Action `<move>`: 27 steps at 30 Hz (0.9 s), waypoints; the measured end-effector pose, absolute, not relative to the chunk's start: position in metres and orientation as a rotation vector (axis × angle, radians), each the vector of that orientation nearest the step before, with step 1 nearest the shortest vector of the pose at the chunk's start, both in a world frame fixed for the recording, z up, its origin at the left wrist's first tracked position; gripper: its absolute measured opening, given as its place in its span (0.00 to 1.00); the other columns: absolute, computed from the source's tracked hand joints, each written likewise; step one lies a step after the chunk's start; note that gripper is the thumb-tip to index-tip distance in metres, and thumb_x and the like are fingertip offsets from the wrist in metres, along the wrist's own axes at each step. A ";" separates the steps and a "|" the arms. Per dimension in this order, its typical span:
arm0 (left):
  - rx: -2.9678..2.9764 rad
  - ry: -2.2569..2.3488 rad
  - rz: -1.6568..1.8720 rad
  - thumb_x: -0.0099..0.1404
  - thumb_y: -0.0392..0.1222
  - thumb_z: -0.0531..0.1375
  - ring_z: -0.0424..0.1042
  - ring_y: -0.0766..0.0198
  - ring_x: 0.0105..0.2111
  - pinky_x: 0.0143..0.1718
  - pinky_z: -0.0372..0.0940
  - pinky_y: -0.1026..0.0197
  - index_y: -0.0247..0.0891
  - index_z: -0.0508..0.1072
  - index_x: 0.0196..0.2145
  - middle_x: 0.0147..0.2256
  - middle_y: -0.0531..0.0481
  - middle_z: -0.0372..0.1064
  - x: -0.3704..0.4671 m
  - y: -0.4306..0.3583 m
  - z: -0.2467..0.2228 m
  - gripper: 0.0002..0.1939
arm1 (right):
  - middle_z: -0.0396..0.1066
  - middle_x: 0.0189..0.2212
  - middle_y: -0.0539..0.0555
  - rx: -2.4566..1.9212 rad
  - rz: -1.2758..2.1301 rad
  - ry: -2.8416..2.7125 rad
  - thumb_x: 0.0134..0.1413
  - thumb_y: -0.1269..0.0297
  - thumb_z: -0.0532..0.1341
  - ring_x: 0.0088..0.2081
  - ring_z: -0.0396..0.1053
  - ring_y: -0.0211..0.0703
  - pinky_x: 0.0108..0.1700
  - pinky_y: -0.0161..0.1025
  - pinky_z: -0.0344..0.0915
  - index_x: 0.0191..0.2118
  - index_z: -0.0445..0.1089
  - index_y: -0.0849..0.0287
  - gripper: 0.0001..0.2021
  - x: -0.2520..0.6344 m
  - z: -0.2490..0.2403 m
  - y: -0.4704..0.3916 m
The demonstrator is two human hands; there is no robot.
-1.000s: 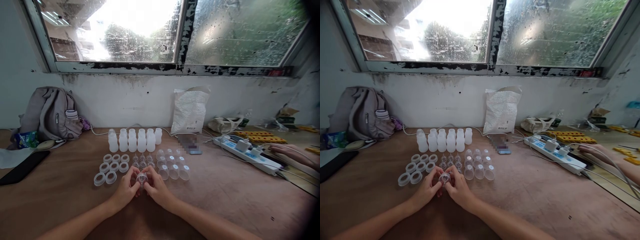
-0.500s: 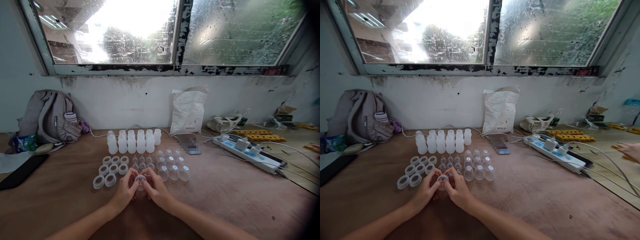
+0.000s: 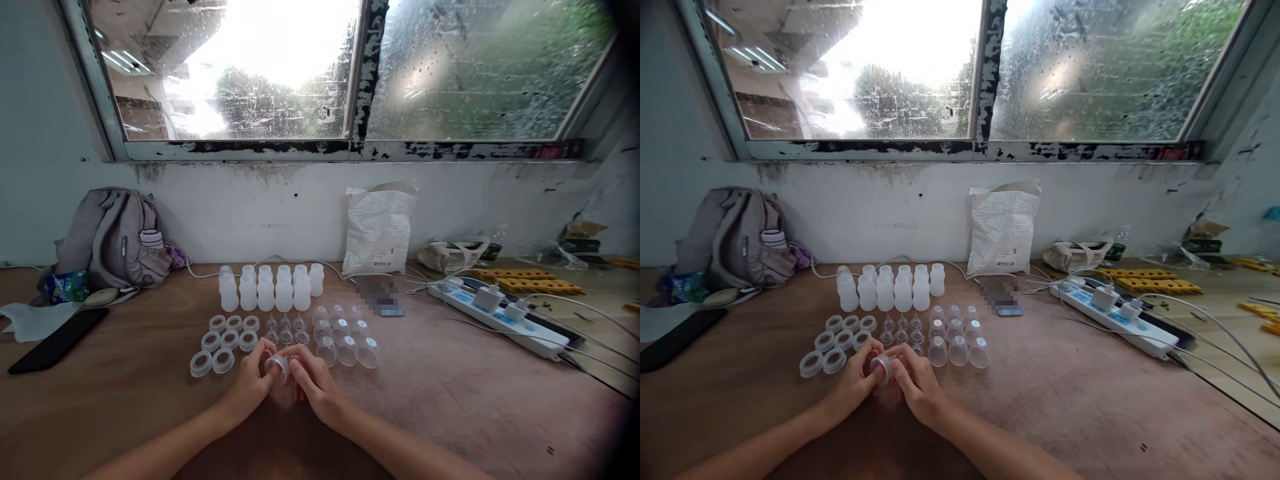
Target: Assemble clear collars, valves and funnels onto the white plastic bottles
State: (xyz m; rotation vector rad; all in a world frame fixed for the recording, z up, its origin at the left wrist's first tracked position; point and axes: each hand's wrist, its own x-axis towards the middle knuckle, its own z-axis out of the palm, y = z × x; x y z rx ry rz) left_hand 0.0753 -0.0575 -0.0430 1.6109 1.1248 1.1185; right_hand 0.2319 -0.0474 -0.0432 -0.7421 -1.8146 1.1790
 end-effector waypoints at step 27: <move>2.074 1.086 0.900 0.63 0.44 0.50 0.67 0.66 0.29 0.29 0.61 0.66 0.39 0.62 0.40 0.30 0.52 0.68 0.055 -0.056 0.002 0.09 | 0.52 0.13 0.43 -0.793 1.062 -1.701 0.58 0.54 0.50 0.14 0.51 0.30 0.17 0.30 0.47 0.23 0.55 0.58 0.16 0.244 -0.038 -0.033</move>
